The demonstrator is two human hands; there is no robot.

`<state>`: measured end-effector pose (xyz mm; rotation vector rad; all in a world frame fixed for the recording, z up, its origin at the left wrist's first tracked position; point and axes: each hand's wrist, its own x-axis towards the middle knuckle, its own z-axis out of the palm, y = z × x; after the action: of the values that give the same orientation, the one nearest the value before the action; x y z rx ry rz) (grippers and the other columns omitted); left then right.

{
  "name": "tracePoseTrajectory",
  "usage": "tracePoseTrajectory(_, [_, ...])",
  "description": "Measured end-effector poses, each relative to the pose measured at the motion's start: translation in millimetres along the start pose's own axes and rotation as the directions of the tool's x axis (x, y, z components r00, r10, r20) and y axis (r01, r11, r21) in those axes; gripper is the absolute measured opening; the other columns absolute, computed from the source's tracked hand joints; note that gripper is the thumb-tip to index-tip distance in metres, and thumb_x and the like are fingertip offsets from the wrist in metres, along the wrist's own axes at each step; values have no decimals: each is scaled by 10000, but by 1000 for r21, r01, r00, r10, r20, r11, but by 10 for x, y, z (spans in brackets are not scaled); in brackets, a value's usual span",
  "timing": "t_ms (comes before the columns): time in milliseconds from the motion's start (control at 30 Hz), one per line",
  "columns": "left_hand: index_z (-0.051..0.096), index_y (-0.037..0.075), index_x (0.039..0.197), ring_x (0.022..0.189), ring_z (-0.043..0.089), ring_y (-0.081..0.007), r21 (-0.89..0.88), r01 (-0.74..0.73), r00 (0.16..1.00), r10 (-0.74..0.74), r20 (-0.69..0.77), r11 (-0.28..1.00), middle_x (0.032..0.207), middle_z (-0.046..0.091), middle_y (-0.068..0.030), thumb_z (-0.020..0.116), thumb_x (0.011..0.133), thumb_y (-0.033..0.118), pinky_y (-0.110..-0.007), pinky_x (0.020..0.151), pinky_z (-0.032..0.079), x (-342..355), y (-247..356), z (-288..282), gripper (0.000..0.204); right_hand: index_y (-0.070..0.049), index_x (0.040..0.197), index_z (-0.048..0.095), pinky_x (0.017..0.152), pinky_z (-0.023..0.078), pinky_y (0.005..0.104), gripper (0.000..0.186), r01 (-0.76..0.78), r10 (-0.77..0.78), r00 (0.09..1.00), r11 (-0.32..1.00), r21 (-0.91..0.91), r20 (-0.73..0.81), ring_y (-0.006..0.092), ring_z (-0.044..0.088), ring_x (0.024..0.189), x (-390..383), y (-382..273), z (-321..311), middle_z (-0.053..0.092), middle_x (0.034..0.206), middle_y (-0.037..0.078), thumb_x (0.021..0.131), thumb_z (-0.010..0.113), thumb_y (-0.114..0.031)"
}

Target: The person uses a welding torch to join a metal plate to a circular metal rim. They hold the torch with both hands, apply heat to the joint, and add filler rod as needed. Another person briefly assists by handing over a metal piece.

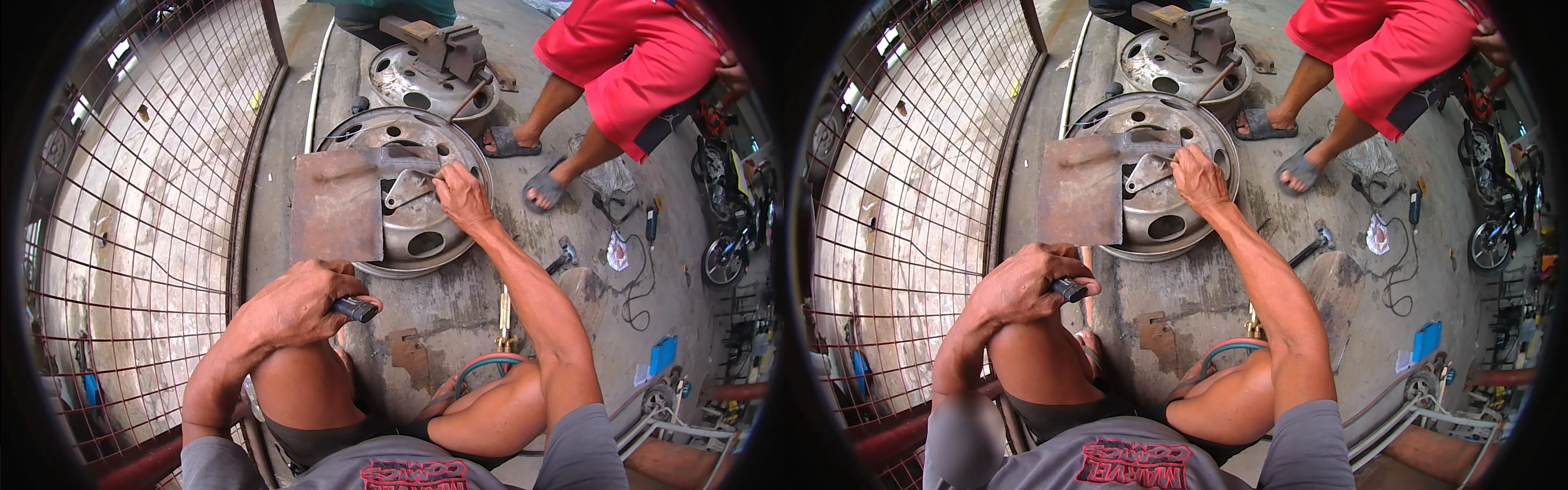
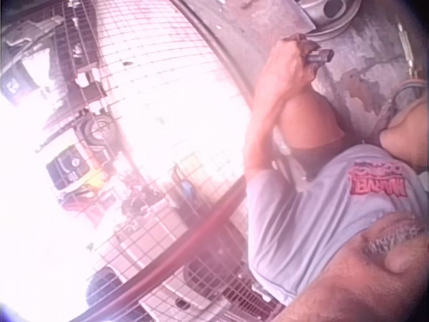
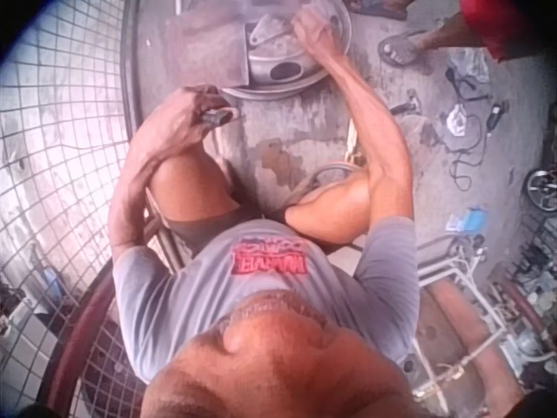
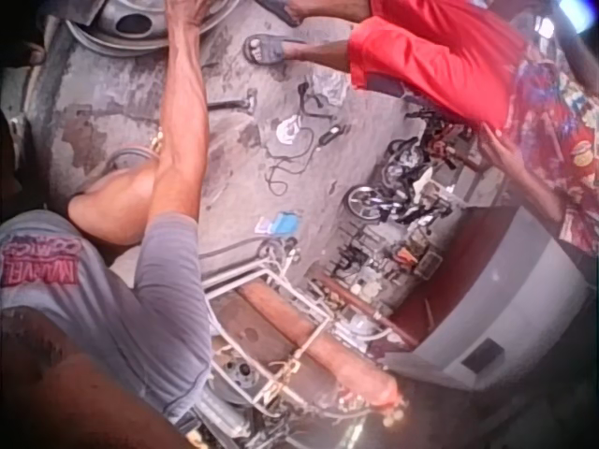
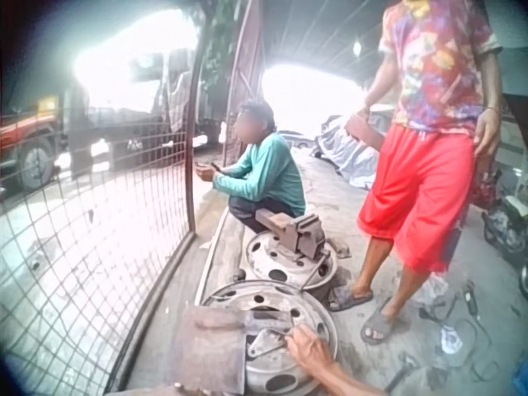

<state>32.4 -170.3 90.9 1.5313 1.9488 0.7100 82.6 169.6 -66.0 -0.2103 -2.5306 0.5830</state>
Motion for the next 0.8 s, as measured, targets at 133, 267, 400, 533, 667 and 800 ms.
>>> tracePoseTrajectory(133, [800, 41, 1065, 911, 696, -397, 7, 11, 1000, -11, 19, 1000, 950, 729, -179, 708, 814, 9, -470, 837, 546, 7, 3, -6, 269, 2, 975, 635, 791, 518, 501, 138, -15, 15, 1000, 1000, 6, 13, 440, 655, 905, 7, 8, 16, 635, 966, 197, 956, 691, -122])
tracePoseTrajectory(267, [789, 31, 1051, 890, 689, -421, 3, -5, 1000, 5, 9, 1000, 923, 707, -197, 741, 869, 129, -496, 813, 541, 22, -31, 14, 213, -13, 979, 612, 784, 529, 527, 142, -4, 4, 1000, 1000, 2, 31, 464, 652, 903, 15, 39, 21, 624, 970, 204, 965, 672, -141])
tracePoseTrajectory(400, [783, 22, 1041, 878, 685, -437, 16, 0, 1000, 0, 1, 1000, 913, 698, -208, 762, 905, 198, -511, 798, 537, -2, -47, 9, 224, -6, 970, 636, 824, 524, 498, 145, -44, 43, 997, 999, 12, 60, 417, 661, 920, 21, 5, 47, 648, 961, 180, 932, 713, -122])
tracePoseTrajectory(533, [791, 18, 1061, 886, 677, -398, 18, 23, 1000, -23, 8, 1000, 909, 708, -185, 732, 833, 47, -472, 814, 532, -16, -7, 0, 237, -92, 1287, 580, 1052, 459, 457, 323, 432, -472, 873, 636, -639, 121, 298, 583, 1234, 55, 189, 179, 605, 1324, 108, 1029, 594, -285])
tracePoseTrajectory(667, [788, 15, 1051, 878, 672, -399, 15, 2, 1000, -2, 4, 1000, 894, 700, -186, 734, 837, 52, -478, 803, 527, -27, -11, 6, 224, -164, 1614, 340, 1264, 334, 389, 571, -110, -453, 760, -797, -594, 466, 207, 463, 1458, -38, 529, 429, 473, 1599, 59, 1130, 372, -466])
tracePoseTrajectory(800, [799, 81, 1108, 887, 681, -409, 22, -84, 996, 84, 14, 996, 917, 695, -184, 747, 844, 103, -492, 810, 549, 43, 0, 11, 271, -142, 1534, 455, 1238, 353, 369, 482, -609, -11, 786, -191, 770, 618, 200, 506, 1400, -203, 990, 566, 551, 1489, 75, 1124, 461, -393])
